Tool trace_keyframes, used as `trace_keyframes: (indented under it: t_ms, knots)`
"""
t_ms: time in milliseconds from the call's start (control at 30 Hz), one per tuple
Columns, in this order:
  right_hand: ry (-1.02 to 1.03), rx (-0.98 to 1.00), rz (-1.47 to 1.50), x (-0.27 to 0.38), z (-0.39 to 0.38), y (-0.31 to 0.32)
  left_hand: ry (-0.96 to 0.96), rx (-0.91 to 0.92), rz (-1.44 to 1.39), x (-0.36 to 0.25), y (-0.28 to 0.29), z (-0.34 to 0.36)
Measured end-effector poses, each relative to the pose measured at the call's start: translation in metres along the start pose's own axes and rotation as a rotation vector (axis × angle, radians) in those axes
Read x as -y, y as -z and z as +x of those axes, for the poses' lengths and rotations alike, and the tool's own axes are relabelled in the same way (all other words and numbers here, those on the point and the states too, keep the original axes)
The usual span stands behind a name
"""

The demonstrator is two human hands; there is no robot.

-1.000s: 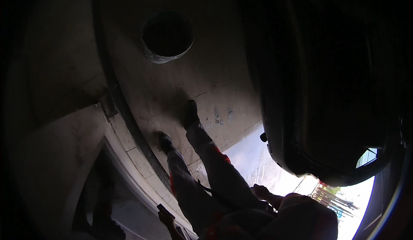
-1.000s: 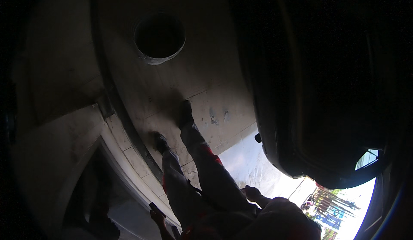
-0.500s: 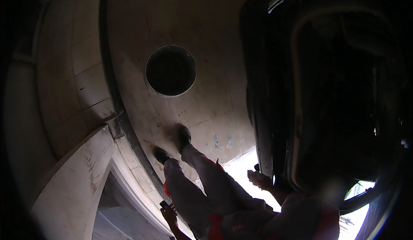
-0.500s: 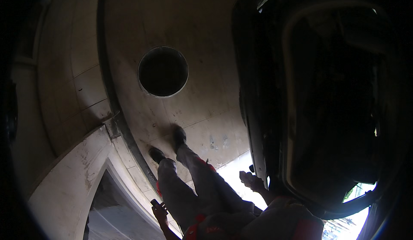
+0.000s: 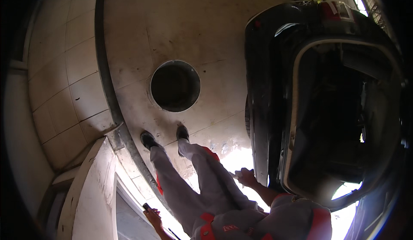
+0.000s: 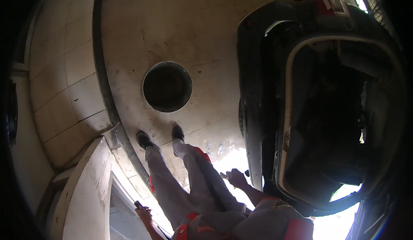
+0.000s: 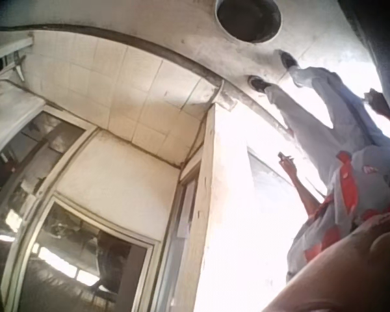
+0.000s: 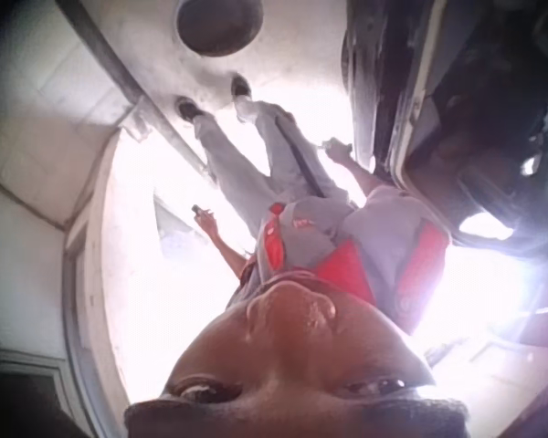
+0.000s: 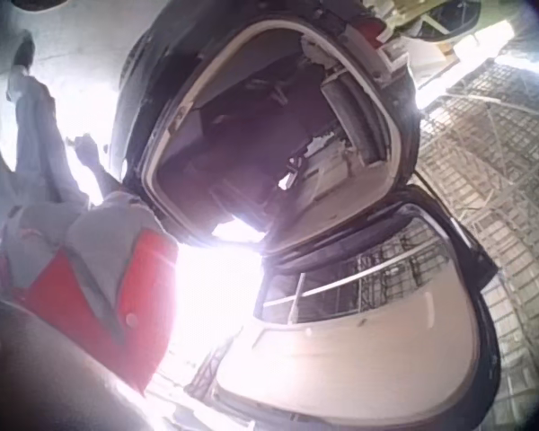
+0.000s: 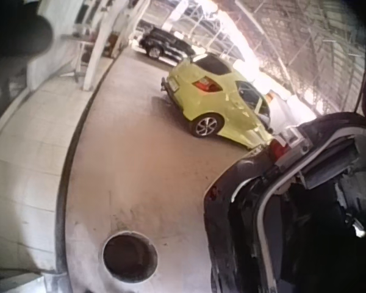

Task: The person sands the rear bumper of a black car with a small sanding block and water, then wipes the area with a cloth.

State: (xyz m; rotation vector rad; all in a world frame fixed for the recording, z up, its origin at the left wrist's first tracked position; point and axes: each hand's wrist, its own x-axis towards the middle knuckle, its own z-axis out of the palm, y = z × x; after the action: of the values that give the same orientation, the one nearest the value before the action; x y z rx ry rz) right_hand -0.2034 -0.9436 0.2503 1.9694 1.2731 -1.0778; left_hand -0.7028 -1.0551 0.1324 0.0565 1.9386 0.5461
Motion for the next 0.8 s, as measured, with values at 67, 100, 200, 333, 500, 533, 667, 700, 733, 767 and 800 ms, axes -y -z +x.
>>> trace_keyframes:
  t_ms: [67, 100, 200, 333, 500, 533, 667, 700, 733, 767, 800]
  knots:
    - [-0.057, -0.064, 0.197, 0.006, 0.039, 0.06, -0.039, -0.008, -0.013, -0.019, -0.008, 0.005]
    - [-0.061, -0.169, 0.387, -0.003, 0.065, 0.087, -0.035, -0.005, 0.002, -0.029, -0.015, 0.007]
    - [0.382, -0.535, -0.138, -0.008, 0.158, 0.241, -0.088, -0.024, -0.032, -0.035, -0.033, 0.005]
    - [0.476, -0.678, 0.263, 0.065, 0.231, 0.5, -0.001, -0.085, 0.107, -0.035, -0.063, -0.024]
    - [0.284, -0.975, -1.126, 0.09, 0.313, 0.665, 0.111, -0.202, 0.128, -0.014, -0.122, -0.071]
    - [0.337, -0.983, -1.209, 0.075, 0.329, 0.673, 0.155, -0.189, 0.096, -0.021, -0.141, -0.079]
    - [0.364, -0.656, -1.129, 0.066, 0.365, 0.613, 0.182, -0.153, 0.06, -0.059, -0.217, -0.108]
    - [0.437, -0.675, -1.141, 0.036, 0.375, 0.577, 0.157, -0.125, 0.056, -0.068, -0.23, -0.109]
    - [0.687, -0.714, -1.08, 0.031, 0.37, 0.542, 0.152, -0.121, 0.125, -0.077, -0.234, -0.11]
    - [0.811, -0.665, -1.276, 0.03, 0.361, 0.527, 0.165, -0.119, 0.12, -0.083, -0.231, -0.109]
    - [0.745, -0.603, -1.18, 0.034, 0.358, 0.538, 0.177, -0.115, 0.111, -0.085, -0.225, -0.105]
